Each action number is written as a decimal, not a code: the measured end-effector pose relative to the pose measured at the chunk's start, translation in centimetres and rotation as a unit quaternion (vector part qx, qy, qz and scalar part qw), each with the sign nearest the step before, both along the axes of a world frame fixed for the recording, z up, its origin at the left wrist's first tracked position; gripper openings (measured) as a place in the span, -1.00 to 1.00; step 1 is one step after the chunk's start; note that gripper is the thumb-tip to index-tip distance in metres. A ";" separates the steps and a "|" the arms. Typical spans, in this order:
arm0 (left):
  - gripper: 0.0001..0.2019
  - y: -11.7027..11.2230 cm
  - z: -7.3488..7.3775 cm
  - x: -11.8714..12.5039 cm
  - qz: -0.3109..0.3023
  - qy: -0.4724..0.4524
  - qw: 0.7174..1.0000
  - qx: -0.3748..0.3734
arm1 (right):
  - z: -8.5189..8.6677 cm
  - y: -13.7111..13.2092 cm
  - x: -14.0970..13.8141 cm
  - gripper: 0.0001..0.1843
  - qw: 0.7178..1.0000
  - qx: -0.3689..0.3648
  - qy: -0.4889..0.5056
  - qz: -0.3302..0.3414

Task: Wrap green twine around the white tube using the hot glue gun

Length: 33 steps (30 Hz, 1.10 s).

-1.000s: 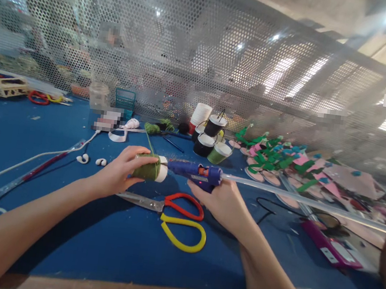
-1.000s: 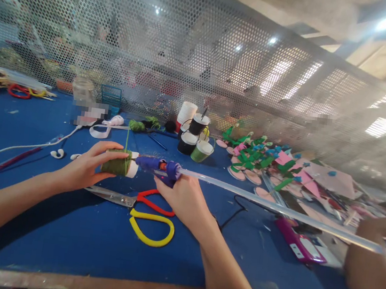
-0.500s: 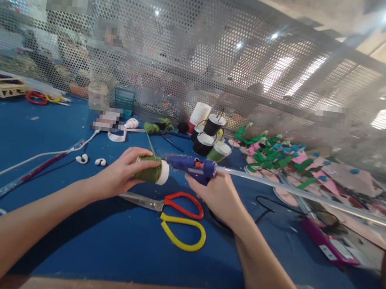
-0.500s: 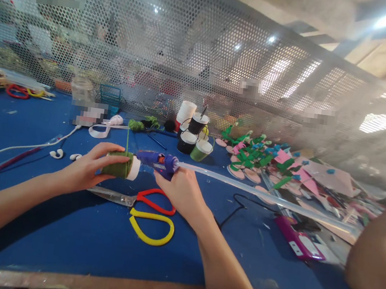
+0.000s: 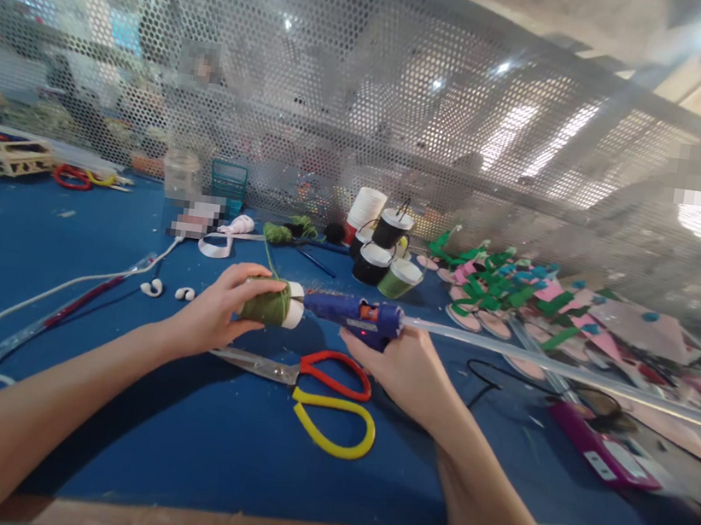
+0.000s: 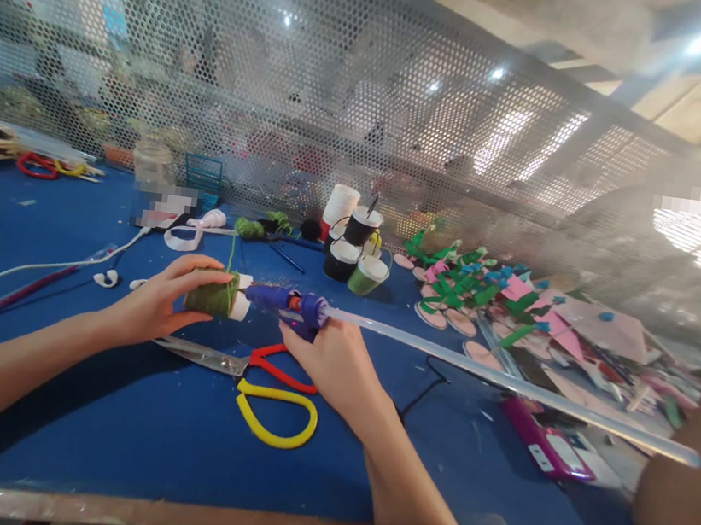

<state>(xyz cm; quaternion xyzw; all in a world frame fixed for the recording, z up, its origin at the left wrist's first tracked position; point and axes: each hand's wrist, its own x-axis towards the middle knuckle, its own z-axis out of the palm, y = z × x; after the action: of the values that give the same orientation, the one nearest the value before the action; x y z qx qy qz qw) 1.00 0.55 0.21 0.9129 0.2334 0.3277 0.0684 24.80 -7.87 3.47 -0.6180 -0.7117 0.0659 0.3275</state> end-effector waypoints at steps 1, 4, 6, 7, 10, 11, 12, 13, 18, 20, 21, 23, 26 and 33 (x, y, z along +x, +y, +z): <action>-0.50 0.0 0.0 0.0 0.000 0.000 1.000 -0.003 | 0.1 -0.1 -0.1 -0.81 1.000 0.000 0.002 0.002; -0.48 0.1 0.0 0.0 0.004 -0.001 1.000 -0.008 | 0.7 -0.5 -0.3 -0.80 1.000 -0.012 0.016 0.004; -0.48 0.1 0.0 -0.1 0.006 -0.001 1.000 -0.009 | 0.9 -0.6 -0.5 -0.78 0.999 -0.022 0.025 0.005; -0.48 0.1 0.0 -0.1 0.007 0.000 1.000 -0.009 | 0.9 -0.7 -0.5 -0.78 0.999 -0.024 0.028 0.006; -0.47 0.1 0.1 -0.1 0.010 -0.001 1.000 -0.010 | 1.0 -0.8 -0.6 -0.78 0.999 -0.031 0.037 0.011; -0.47 0.1 0.1 -0.1 0.010 -0.002 1.000 -0.010 | 0.9 -0.8 -0.6 -0.78 0.999 -0.033 0.039 0.010; -0.47 0.1 0.1 -0.1 0.009 -0.004 1.000 -0.009 | 0.9 -0.8 -0.6 -0.78 0.999 -0.034 0.042 0.009; -0.47 0.1 0.1 -0.1 0.009 -0.004 1.000 -0.009 | 0.9 -0.7 -0.6 -0.78 0.998 -0.035 0.046 0.008; -0.47 0.1 0.0 -0.1 0.008 0.001 1.000 -0.011 | 1.0 -0.4 -0.6 -0.82 0.997 -0.029 0.068 0.007; -0.47 0.0 0.0 0.0 0.005 -0.001 1.000 -0.007 | 1.0 -0.2 -0.5 -0.82 0.998 -0.017 0.065 0.004; -0.47 0.0 0.0 0.0 0.004 -0.001 1.000 -0.005 | 1.0 -0.2 -0.5 -0.82 0.998 -0.014 0.064 0.003; -0.47 -0.1 -0.1 0.1 0.003 -0.002 1.000 0.000 | 0.9 0.0 -0.4 -0.81 0.998 -0.011 0.064 0.006; -0.46 -0.1 -0.2 0.2 -0.001 0.002 1.000 0.011 | 0.8 0.2 -0.3 -0.78 0.998 -0.006 0.065 0.012; -0.47 -0.1 -0.3 0.2 -0.015 0.013 0.999 0.031 | 0.9 0.5 -0.5 -0.80 0.998 -0.019 0.064 -0.015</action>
<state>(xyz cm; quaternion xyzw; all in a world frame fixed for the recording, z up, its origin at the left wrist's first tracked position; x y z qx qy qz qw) 1.17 0.49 -0.04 0.9224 0.2098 0.3214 0.0420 24.28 -7.36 4.34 -0.6294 -0.6783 0.1144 0.3615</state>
